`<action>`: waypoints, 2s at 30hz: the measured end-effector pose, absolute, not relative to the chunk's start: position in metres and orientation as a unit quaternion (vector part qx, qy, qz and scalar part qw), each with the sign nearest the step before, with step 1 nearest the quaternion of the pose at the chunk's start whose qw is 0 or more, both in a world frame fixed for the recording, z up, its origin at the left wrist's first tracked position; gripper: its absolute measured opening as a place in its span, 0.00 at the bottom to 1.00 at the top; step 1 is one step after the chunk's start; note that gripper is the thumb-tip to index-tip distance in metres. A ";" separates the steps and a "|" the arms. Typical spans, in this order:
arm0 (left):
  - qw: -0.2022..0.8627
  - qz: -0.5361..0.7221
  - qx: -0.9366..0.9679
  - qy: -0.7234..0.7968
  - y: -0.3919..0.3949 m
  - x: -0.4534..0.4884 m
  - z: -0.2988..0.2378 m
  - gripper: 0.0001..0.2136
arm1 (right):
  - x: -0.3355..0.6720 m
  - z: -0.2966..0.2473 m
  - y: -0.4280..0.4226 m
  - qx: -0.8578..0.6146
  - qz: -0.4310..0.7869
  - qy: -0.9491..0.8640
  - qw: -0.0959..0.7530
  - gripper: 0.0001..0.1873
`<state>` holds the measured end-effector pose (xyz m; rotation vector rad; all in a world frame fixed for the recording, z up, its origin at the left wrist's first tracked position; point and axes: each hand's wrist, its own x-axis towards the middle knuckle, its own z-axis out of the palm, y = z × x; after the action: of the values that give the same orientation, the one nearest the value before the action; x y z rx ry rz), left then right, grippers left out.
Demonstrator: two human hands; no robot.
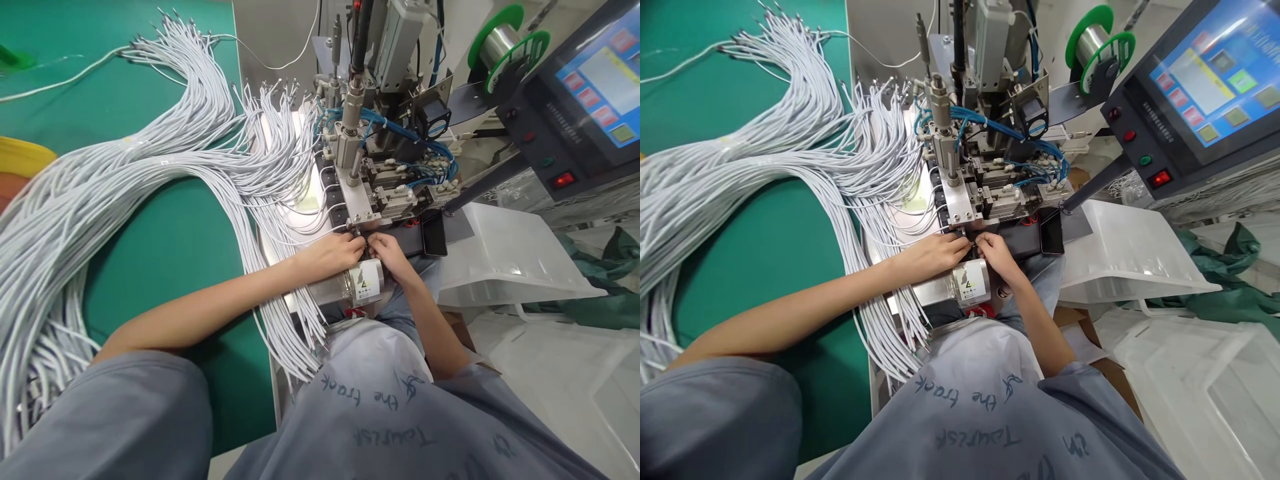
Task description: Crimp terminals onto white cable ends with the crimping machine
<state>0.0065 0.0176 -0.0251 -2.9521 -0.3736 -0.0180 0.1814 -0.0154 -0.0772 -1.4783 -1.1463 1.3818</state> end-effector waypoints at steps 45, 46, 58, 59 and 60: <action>-0.203 -0.280 -0.907 -0.240 0.016 0.003 -0.027 0.12 | 0.159 -0.035 -0.047 -0.558 0.466 -0.426 0.538 0.11; -0.206 -0.292 -0.903 -0.239 0.016 0.003 -0.029 0.12 | 0.156 -0.036 -0.047 -0.559 0.455 -0.429 0.544 0.11; -0.138 -0.293 -0.920 -0.220 0.017 0.004 -0.030 0.12 | 0.163 -0.026 -0.046 -0.598 0.329 -0.522 0.511 0.06; -0.126 -0.298 -0.922 -0.212 0.017 0.004 -0.029 0.12 | 0.166 -0.025 -0.046 -0.603 0.331 -0.534 0.492 0.06; -0.115 -0.306 -0.922 -0.207 0.016 0.004 -0.028 0.12 | 0.168 -0.023 -0.045 -0.605 0.338 -0.541 0.477 0.06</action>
<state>0.0036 0.0164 -0.0285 -3.1312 -0.7039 -1.0381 0.1675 -0.0450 -0.0234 -1.4775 -1.3218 0.8269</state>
